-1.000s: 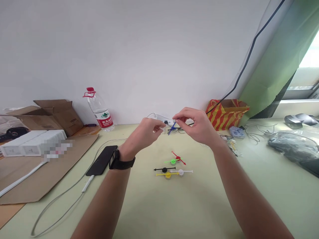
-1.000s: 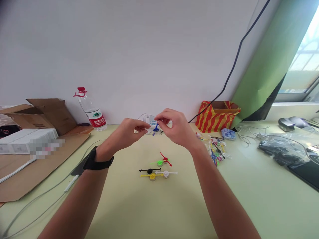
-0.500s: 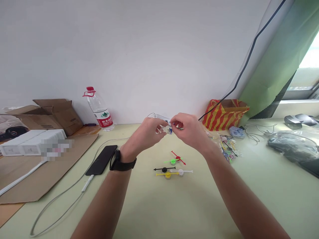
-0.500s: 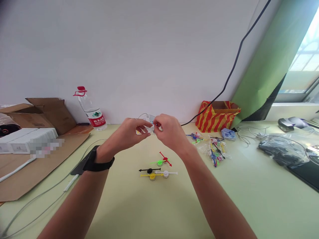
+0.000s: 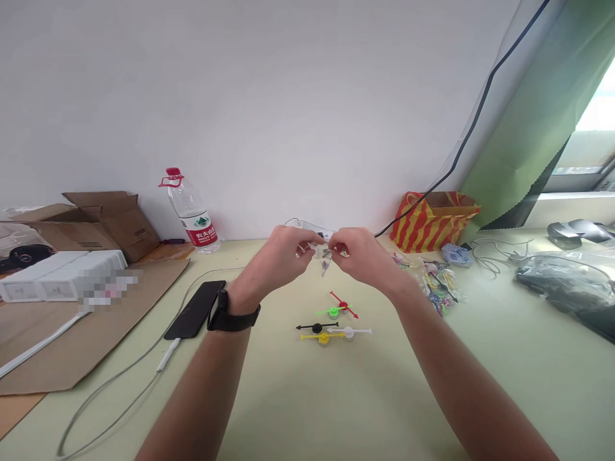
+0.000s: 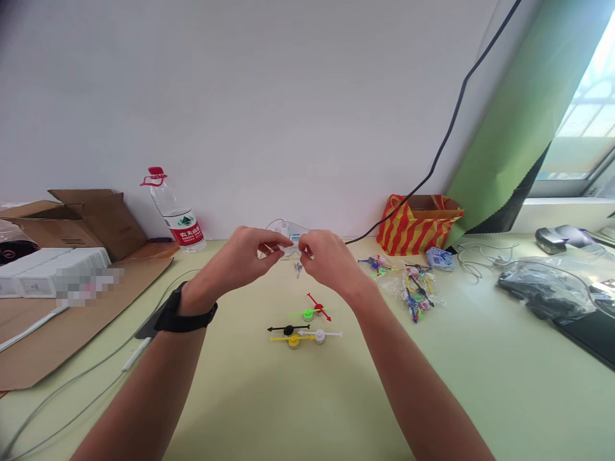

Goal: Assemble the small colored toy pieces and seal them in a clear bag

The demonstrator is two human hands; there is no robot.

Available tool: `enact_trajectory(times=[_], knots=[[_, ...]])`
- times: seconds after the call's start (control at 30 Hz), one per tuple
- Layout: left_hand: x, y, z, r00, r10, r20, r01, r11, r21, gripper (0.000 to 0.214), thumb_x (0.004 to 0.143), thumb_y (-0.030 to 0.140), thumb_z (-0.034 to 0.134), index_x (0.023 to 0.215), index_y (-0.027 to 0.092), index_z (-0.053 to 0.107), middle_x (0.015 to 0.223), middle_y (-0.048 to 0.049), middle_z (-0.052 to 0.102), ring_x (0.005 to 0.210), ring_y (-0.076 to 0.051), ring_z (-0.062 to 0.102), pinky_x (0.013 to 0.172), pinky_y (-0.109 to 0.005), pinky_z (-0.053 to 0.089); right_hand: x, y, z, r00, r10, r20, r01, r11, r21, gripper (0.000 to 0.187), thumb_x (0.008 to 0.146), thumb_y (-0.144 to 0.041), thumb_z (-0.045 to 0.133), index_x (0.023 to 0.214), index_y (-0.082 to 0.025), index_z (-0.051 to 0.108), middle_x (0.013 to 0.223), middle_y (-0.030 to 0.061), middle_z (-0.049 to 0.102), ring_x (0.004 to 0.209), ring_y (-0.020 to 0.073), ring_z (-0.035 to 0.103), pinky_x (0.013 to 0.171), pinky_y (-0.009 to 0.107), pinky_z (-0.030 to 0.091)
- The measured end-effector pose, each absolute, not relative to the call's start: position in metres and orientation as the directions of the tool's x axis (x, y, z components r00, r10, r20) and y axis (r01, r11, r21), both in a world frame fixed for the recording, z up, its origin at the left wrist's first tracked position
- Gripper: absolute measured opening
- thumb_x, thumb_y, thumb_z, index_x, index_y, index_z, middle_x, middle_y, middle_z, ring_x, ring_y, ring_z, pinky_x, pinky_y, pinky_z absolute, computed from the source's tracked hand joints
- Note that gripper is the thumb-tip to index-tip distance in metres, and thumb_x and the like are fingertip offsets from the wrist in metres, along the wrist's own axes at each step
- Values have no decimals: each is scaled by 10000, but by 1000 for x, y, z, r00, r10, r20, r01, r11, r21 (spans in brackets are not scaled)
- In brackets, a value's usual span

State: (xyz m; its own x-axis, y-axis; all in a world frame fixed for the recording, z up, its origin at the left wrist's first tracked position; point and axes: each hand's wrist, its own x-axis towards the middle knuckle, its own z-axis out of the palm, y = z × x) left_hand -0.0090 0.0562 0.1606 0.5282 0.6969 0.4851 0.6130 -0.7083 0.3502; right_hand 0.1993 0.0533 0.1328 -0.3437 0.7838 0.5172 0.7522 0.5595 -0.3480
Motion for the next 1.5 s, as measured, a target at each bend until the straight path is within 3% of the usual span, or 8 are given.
enact_trajectory(times=[0.13,0.43,0.67,0.83,0.9,1.1,1.33,1.5], knots=[[-11,58,161,530,687,497,613,-715,336,310,884,174,549,1048,245,802,951,-21,801,805,-190,715,784,-314,574,200,49,135,-370,784,499,752,567,-335,160,911,-133,558,830,-207,674,807,34,644,716,170,559,672,295,389],[-21,60,166,504,718,480,503,-696,512,239,907,250,610,1068,219,784,1022,-42,799,895,-194,742,840,-307,600,219,43,141,-487,773,406,596,634,-493,199,932,-435,672,1044,-282,735,1456,55,490,1045,198,633,778,313,510],[-28,74,159,446,806,389,333,-553,764,429,904,377,698,1295,203,662,982,-89,800,969,-233,749,836,-335,609,218,51,143,-445,786,429,412,605,-682,138,952,-306,623,919,-202,708,963,41,726,877,176,669,803,312,523],[-27,94,134,522,776,355,-1,-416,909,593,990,578,538,1452,207,544,1323,-174,697,1184,-275,683,1025,-439,538,220,54,143,-365,780,508,286,614,-736,207,924,-383,669,926,-183,722,896,46,725,819,176,658,780,317,530],[-27,102,119,656,695,293,-70,-330,941,689,920,593,649,1480,213,521,1388,-194,652,1241,-319,652,1053,-477,513,223,57,142,-322,778,540,254,620,-742,245,910,-422,689,918,-179,722,876,46,717,802,177,648,754,316,527],[-21,111,87,812,582,28,79,-158,984,624,833,354,822,1402,224,601,1249,-175,723,1138,-315,706,1025,-509,526,236,69,135,-235,801,551,269,598,-755,243,894,-430,713,921,-189,723,916,53,717,829,187,647,760,316,521],[-24,116,84,720,692,-45,198,-144,970,520,837,391,811,1299,207,660,1166,-148,744,1046,-289,740,970,-475,565,252,88,116,-251,870,425,371,492,-787,254,896,-450,683,939,-201,705,926,41,713,837,183,645,743,302,512],[-39,125,82,648,757,-86,284,-136,949,552,819,457,819,1272,180,666,1145,-158,750,1015,-294,753,956,-475,571,257,102,96,-147,954,262,517,300,-802,328,996,-437,505,1252,-243,573,1296,80,633,947,158,661,767,275,523]])
